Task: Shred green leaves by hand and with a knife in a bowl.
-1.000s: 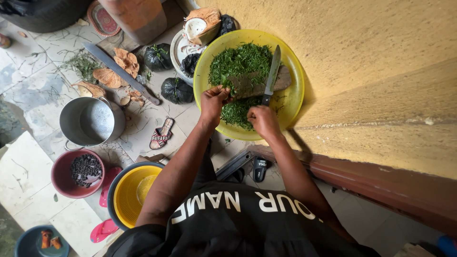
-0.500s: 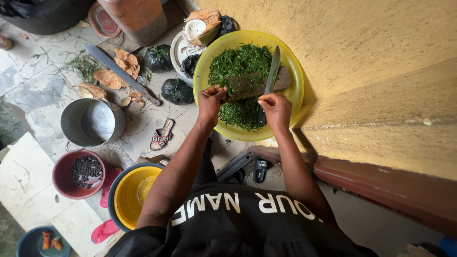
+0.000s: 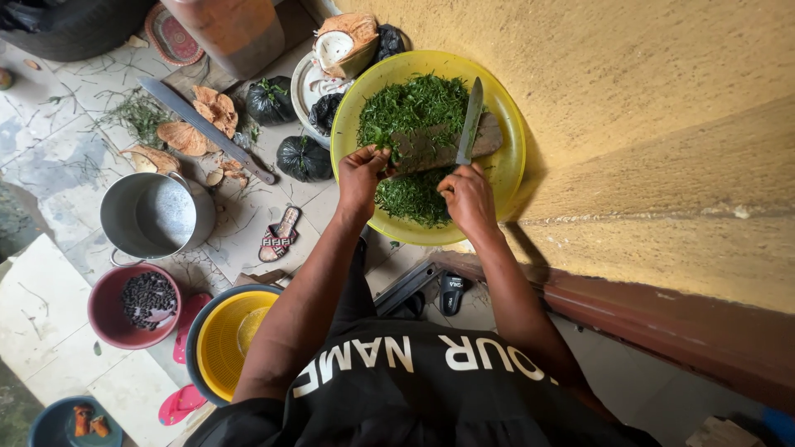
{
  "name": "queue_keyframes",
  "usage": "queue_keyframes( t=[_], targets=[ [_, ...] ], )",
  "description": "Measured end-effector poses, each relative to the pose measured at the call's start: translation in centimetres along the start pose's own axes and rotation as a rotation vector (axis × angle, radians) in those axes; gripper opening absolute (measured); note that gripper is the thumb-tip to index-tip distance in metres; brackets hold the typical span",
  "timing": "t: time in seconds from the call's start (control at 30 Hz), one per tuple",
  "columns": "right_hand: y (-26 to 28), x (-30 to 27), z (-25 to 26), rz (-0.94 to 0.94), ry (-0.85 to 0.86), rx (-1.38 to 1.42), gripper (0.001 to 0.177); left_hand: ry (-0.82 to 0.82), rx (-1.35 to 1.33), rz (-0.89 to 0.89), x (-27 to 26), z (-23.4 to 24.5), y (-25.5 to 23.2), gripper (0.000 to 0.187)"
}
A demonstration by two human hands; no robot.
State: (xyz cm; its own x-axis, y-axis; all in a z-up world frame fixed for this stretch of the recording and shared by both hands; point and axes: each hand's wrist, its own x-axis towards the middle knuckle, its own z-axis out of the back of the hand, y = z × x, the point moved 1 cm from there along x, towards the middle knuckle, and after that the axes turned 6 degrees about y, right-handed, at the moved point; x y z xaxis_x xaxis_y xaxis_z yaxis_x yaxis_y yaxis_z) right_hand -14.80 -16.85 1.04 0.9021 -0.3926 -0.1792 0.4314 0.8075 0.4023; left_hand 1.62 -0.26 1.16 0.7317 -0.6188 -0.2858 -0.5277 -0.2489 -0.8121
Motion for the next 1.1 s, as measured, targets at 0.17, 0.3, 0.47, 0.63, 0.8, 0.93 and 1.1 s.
queue_keyframes(
  t=[0.17, 0.3, 0.47, 0.63, 0.8, 0.93, 1.1],
  targets=[
    [1.2, 0.3, -1.1, 0.228, -0.165, -0.104, 0.009, 0.021, -0.038, -0.02, 0.2, -0.4, 0.4, 0.01],
    [1.5, -1.6, -1.3, 0.242, -0.081, -0.164, 0.012, 0.026, -0.022, -0.041, 0.3, -0.7, -0.3, 0.009],
    [0.2, -3.3, 0.4, 0.153, 0.029, -0.089, 0.012, 0.076, -0.041, -0.088, -0.2, -2.8, -3.6, 0.009],
    [1.4, -1.6, 0.3, 0.177, -0.165, 0.132, 0.009, 0.14, -0.056, -0.093, -0.5, -5.2, -6.0, 0.01],
    [3.1, -1.6, -1.4, 0.311, 0.056, -0.04, 0.011, 0.171, -0.127, -0.133, -0.1, -4.8, -6.0, 0.003],
    [1.9, -3.0, 0.4, 0.155, 0.227, -0.067, 0.006, 0.178, -0.117, -0.129, -0.8, -5.2, -7.6, 0.009],
    [2.0, -1.6, -0.1, 0.139, 0.01, 0.053, 0.01, 0.157, -0.097, -0.108, -1.1, -5.6, -7.9, 0.01]
  ],
)
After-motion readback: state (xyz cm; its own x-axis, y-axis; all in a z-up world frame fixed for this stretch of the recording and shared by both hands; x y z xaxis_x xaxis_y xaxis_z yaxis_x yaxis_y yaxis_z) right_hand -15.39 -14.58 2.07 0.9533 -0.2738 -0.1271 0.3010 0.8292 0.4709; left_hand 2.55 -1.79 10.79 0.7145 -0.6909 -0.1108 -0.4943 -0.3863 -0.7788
